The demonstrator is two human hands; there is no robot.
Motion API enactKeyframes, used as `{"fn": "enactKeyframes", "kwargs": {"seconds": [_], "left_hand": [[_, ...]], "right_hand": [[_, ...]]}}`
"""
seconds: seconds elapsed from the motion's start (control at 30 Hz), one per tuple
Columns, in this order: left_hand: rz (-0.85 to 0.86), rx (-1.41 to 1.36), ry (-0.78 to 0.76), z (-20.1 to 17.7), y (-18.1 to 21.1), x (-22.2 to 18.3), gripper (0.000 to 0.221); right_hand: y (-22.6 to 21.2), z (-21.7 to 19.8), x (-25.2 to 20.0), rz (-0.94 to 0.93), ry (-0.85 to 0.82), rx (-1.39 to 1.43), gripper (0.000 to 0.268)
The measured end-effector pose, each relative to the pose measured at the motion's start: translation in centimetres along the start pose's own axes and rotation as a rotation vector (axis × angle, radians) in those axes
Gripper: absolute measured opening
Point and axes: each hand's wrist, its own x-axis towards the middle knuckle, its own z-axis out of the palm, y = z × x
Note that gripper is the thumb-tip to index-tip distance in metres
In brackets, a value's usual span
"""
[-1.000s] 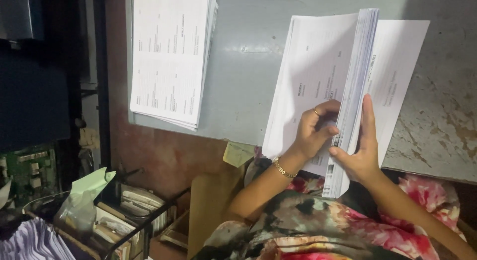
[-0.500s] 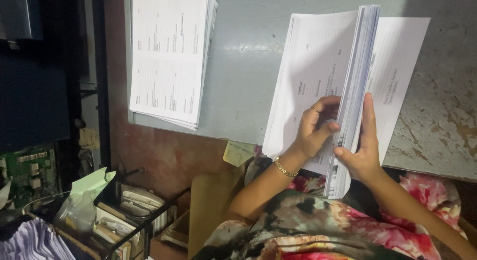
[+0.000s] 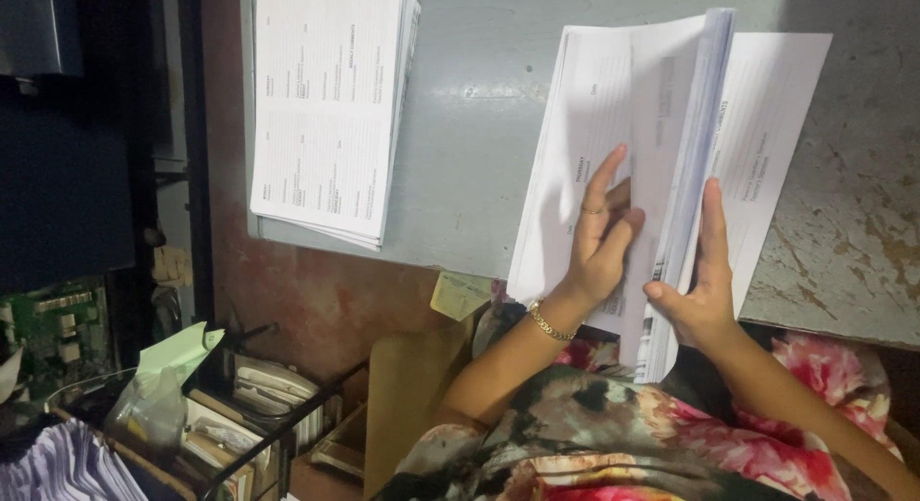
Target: Sorting and inspecting printed documents on a desk in a print shop environment.
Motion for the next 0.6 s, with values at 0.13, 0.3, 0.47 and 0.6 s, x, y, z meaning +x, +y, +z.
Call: {"fn": "enactKeyframes", "kwargs": {"seconds": [0.13,0.3,0.47,0.6], "left_hand": [[0.063,0.147,-0.033,-1.7,-3.1,-0.3,0.044],[0.095,0.142,-0.077,-1.7,-3.8,-0.4,0.068],[0.114,0.177,-0.071,-1.8,-4.3,-0.6,0.060],[0.113,0.185,-0.075,-1.7,-3.8,-0.5,0.059]], "right_hand": [[-0.9,0.6,0.3,-0.024,0.004,-0.031,0.116],[-0.5,0.5,0.3,-0.062,-0.003,-0.047,0.116],[-0.5,0.5,0.2,-0.067,-0.024,-0.067,0.115],[-0.9,0.6,0.4,-0.058,-0.030,-0.044,0.115]]}}
